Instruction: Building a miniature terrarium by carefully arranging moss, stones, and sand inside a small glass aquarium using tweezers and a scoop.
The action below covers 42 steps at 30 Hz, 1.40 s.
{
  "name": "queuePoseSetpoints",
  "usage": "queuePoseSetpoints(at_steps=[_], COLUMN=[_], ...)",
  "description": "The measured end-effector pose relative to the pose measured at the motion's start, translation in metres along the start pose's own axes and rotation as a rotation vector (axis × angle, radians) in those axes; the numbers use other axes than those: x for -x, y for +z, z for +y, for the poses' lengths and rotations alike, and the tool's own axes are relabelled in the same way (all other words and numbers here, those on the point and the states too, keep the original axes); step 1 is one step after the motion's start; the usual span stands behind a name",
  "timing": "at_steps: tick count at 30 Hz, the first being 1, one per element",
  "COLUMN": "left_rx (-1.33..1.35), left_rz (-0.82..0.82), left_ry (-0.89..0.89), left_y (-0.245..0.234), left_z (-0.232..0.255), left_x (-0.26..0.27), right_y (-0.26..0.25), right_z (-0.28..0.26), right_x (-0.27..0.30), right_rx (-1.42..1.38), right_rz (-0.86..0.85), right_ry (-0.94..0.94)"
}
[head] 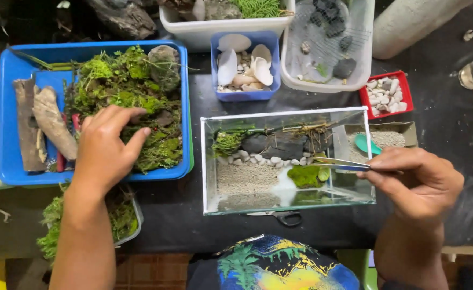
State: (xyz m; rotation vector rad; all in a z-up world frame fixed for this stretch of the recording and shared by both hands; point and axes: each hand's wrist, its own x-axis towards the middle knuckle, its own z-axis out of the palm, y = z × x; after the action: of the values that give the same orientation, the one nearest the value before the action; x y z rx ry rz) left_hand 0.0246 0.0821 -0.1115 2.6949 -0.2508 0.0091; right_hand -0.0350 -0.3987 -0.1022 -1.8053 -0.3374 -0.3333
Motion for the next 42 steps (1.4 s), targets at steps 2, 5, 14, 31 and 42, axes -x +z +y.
queuePoseSetpoints(at_steps=[2,5,14,31,42], left_rx=[-0.003,-0.026,-0.077,-0.027,-0.204], left_rz=[-0.002,-0.003,-0.058,-0.045,-0.217], left_ry=[0.008,0.04,0.019,0.024,0.138], left_y=[0.003,0.0,-0.028,-0.024,-0.005], left_z=[-0.003,-0.008,-0.017,-0.035,-0.016], left_x=[-0.002,-0.004,-0.033,-0.075,-0.095], right_y=[-0.003,0.008,0.031,0.04,0.036], right_z=[-0.002,-0.015,-0.05,-0.046,-0.04], right_x=[-0.001,-0.01,-0.027,-0.025,-0.022], right_rx=[0.084,0.192,0.3,0.343,0.299], right_rz=[-0.033,-0.099,-0.243,-0.303,-0.303], right_ry=[-0.054,-0.144,-0.237,-0.163,-0.152])
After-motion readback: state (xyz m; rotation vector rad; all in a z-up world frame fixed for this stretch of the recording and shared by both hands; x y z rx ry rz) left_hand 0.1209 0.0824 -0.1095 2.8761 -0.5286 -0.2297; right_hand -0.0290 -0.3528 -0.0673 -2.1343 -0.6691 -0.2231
